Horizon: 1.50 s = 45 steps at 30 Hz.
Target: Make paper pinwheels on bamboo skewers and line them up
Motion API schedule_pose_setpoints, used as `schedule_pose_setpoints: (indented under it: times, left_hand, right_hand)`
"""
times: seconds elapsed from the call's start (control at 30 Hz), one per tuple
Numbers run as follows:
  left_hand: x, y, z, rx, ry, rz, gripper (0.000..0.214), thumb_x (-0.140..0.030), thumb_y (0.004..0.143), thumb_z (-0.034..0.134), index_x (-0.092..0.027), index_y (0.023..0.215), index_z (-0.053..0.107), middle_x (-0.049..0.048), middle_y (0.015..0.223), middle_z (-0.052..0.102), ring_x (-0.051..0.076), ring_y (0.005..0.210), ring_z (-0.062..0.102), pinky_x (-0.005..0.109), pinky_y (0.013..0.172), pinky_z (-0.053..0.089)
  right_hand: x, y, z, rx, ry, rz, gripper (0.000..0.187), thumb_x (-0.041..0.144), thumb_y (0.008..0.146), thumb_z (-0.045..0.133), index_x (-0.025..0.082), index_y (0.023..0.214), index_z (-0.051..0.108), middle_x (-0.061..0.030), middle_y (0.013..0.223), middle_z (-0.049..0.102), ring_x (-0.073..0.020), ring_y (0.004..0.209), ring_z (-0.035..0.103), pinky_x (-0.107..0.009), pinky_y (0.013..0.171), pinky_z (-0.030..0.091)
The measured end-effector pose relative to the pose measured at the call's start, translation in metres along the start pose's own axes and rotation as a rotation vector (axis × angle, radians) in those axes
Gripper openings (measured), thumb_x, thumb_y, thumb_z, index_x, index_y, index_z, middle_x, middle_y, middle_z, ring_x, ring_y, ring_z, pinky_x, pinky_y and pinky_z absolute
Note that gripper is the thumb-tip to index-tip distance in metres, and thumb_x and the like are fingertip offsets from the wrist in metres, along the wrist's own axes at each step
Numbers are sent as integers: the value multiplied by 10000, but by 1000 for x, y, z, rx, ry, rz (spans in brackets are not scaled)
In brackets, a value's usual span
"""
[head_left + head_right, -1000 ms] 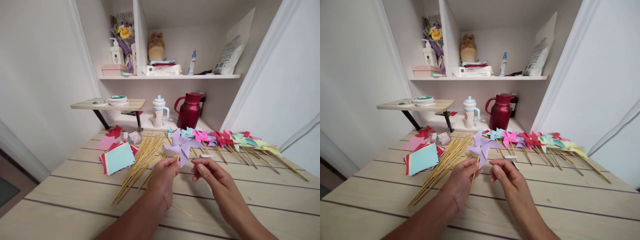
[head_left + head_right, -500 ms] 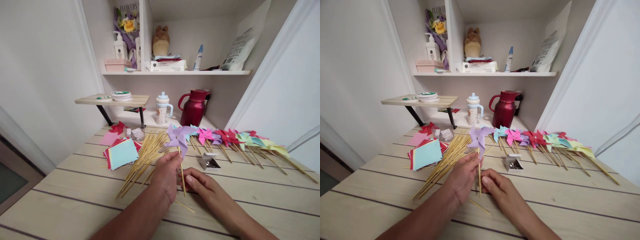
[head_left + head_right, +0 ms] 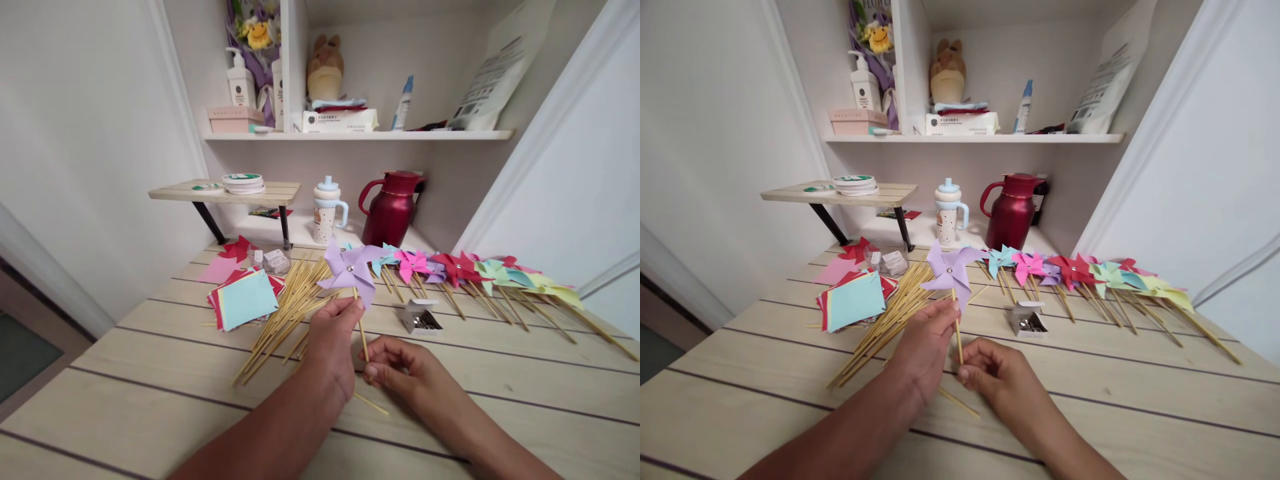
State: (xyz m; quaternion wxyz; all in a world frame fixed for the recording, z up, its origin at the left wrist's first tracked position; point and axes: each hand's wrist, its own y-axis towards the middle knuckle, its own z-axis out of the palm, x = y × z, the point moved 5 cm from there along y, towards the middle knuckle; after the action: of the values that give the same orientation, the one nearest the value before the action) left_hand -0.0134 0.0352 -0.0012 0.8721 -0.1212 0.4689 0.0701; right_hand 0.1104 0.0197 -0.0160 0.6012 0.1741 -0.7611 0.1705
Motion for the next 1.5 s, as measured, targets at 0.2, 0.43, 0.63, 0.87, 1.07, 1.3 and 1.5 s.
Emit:
schedule_pose_setpoints:
  times: [0.2,0.43,0.63,0.87,1.07,1.3,1.5]
  left_hand:
    - [4,-3,6,57,4,-77,172,-305,682,794,-179,741,693,9,720,600,134,744,548,274,774,439]
    - [15,-10,11,154,75,-211,389,-467,672,789,-145,878,718,14,752,591,116,618,522,247,532,380]
    - [18,-11,11,171,87,-210,421,-486,657,806,-121,859,745,36,762,628,126,678,555,260,619,427]
    - [13,-11,11,154,81,-165,367,-459,672,804,-114,779,739,47,728,663,132,681,583,274,677,455]
    - [19,-8,11,204,77,-203,427,-516,657,799,-124,802,710,11,627,602,109,478,491,244,417,319]
    - [16,-6,8,101,172,-110,324,-420,658,810,-119,729,714,41,681,648,111,582,542,225,503,393]
    - [8,-10,13,90,226,-2,232,-354,665,792,-147,643,691,-9,590,589,99,553,487,225,524,390]
  right_hand:
    - [3,-1,0,-5,82,10,328,500,810,673,183,759,605,-1,672,588,-147,647,499,-288,658,382]
    - [3,-3,-7,-46,101,-24,340,515,842,664,183,776,626,2,686,600,-151,673,520,-286,679,391]
    - [12,-7,-10,-89,21,-26,389,551,846,640,189,707,612,8,651,592,-148,645,504,-279,652,374]
    - [19,-8,-16,-146,-10,-15,406,561,846,629,190,680,620,4,638,588,-157,649,506,-286,662,388]
    - [21,-6,-12,-74,123,-71,426,542,936,510,189,748,655,-20,727,642,-170,698,570,-299,718,439]
    - [6,0,-10,-139,200,3,339,446,711,801,195,871,638,30,615,620,-139,578,530,-273,611,405]
    - [1,-1,-13,-187,189,9,263,400,750,768,187,819,629,4,647,667,-132,594,548,-269,614,407]
